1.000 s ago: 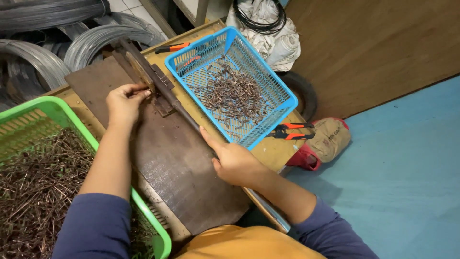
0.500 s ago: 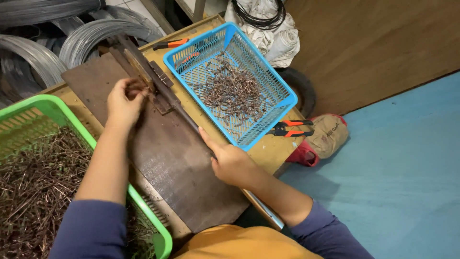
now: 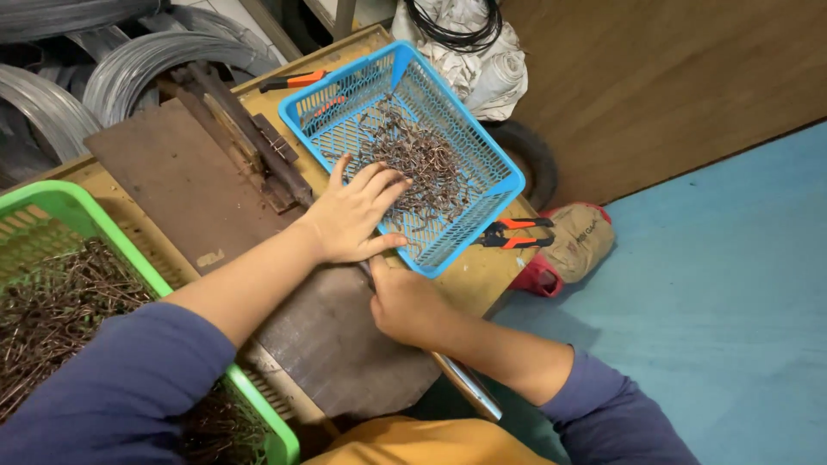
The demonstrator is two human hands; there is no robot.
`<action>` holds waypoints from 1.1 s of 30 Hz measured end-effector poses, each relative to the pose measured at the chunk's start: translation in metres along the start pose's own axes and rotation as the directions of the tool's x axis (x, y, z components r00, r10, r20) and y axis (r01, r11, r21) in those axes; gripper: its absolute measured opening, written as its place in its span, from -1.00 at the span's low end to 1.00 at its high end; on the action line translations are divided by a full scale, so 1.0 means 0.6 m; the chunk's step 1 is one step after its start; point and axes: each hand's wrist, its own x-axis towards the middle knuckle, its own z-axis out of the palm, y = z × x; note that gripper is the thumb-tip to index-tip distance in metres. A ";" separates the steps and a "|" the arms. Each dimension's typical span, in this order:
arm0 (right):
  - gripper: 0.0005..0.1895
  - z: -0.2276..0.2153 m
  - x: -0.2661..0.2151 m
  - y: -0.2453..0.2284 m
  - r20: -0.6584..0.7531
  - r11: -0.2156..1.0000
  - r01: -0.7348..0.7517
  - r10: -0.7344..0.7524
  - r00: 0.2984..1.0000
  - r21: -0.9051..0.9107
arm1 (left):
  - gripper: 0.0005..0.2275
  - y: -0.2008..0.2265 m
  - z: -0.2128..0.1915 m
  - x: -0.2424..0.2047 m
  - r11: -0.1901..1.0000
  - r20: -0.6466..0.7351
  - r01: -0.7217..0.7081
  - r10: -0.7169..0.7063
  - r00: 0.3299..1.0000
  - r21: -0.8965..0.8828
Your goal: Manually bending small metal rods into hooks using a specialized bending jig and sorting them into baskets.
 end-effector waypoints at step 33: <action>-0.57 0.033 0.038 0.006 0.228 0.977 -0.175 0.144 0.963 0.125 | -0.28 0.015 0.018 -0.019 0.994 0.214 0.080 -0.064 0.975 -0.069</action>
